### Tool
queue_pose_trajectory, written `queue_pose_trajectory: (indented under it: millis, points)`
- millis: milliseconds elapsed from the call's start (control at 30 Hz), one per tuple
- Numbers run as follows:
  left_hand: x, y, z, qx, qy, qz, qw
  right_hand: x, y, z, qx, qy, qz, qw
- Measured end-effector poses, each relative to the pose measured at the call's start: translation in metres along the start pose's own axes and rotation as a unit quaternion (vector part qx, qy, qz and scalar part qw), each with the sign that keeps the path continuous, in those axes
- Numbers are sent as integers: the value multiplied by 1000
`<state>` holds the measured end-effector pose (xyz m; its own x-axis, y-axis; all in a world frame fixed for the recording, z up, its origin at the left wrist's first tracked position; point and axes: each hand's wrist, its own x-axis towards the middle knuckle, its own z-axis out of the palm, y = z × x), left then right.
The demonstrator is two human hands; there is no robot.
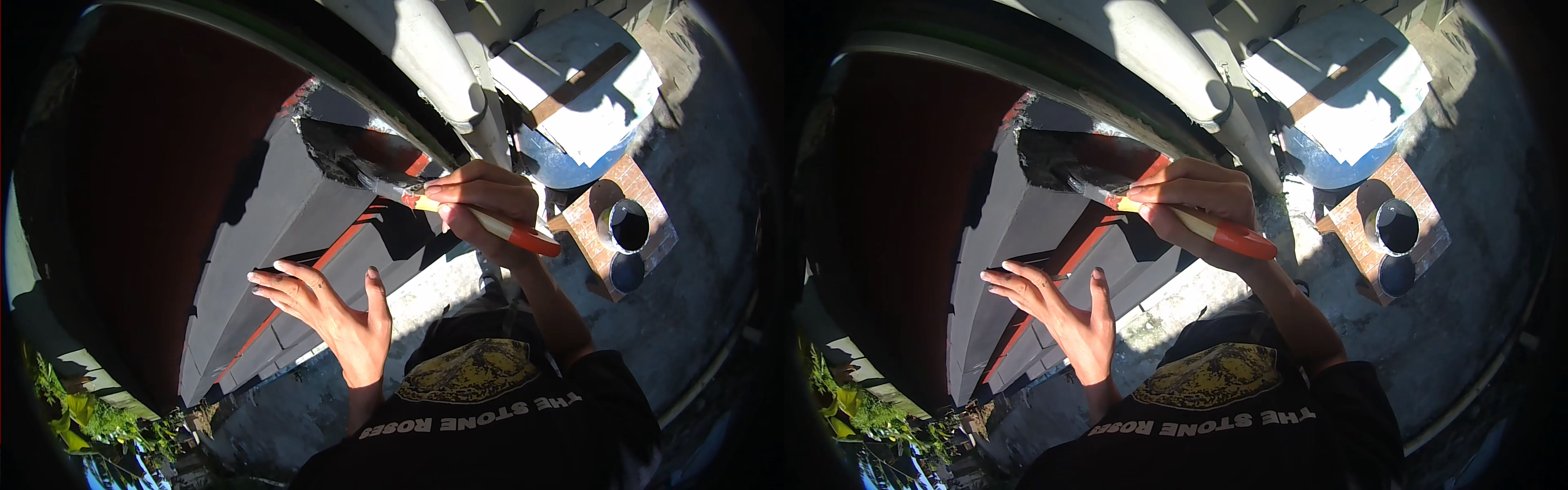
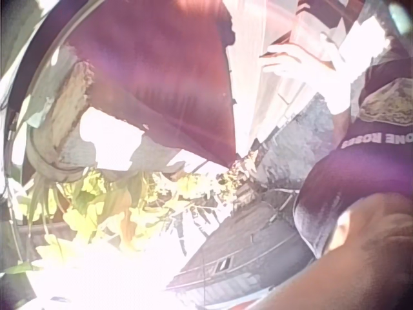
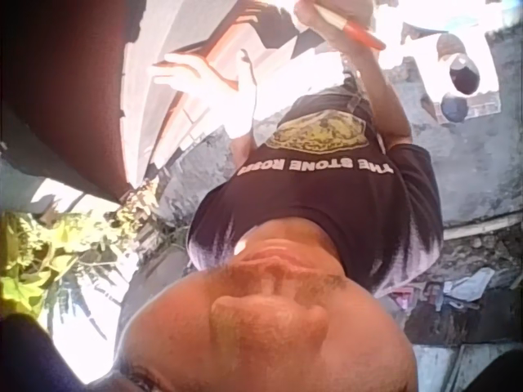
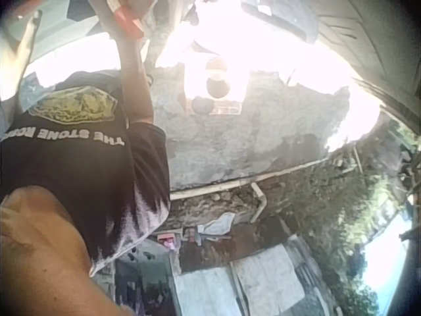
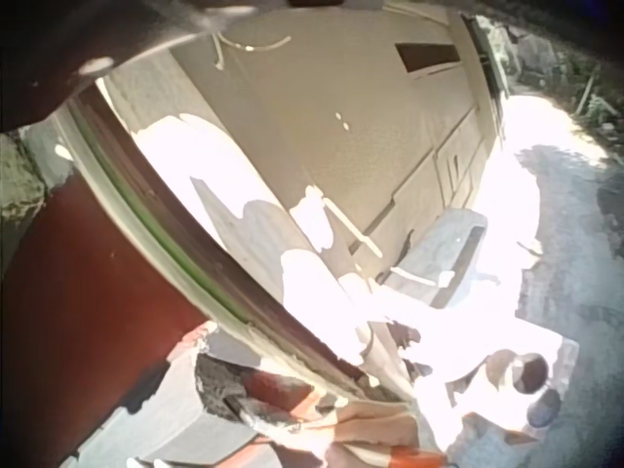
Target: Painting the edge of an outdoor concrete structure with black paint using a brush.
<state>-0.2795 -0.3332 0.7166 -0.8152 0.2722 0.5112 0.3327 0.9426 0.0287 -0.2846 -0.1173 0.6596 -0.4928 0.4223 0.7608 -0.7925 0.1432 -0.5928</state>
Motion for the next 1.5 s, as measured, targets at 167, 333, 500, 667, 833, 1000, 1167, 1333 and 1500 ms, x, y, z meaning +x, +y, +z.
queue_pose_trajectory:
  millis: [167, 333, 500, 667, 833, 1000, 1167, 1333, 1500]
  points:
    - [1, 2, 2, 0, 11, 6, 1000, -6, -7, -9, -12, -13, 95, 995]
    - [0, 2, -1, 2, 4, 2, 1000, -2, -11, 3, 5, 36, 36, 999]
    - [0, 3, -1, 4, -1, -7, 1000, -13, -7, -2, 56, 30, 110, 992]
    - [0, 3, 0, 10, 4, -2, 1000, -6, -9, -12, 119, 135, 277, 944]
    - [1, 1, 1, 9, 7, 8, 1000, 12, -4, 8, 262, 173, 237, 919]
    - [0, 0, 1, 22, -6, 0, 1000, 0, 5, 12, 199, 158, 256, 933]
    - [1, 0, 4, 16, 12, 15, 1000, 1, 5, -15, 149, 172, 315, 921]
    - [1, 0, 1, 14, 7, 17, 1000, 9, 7, 7, 255, 187, 245, 916]
    - [1, 1, 1, 23, -1, 8, 1000, 1, 9, 11, 199, 174, 319, 910]
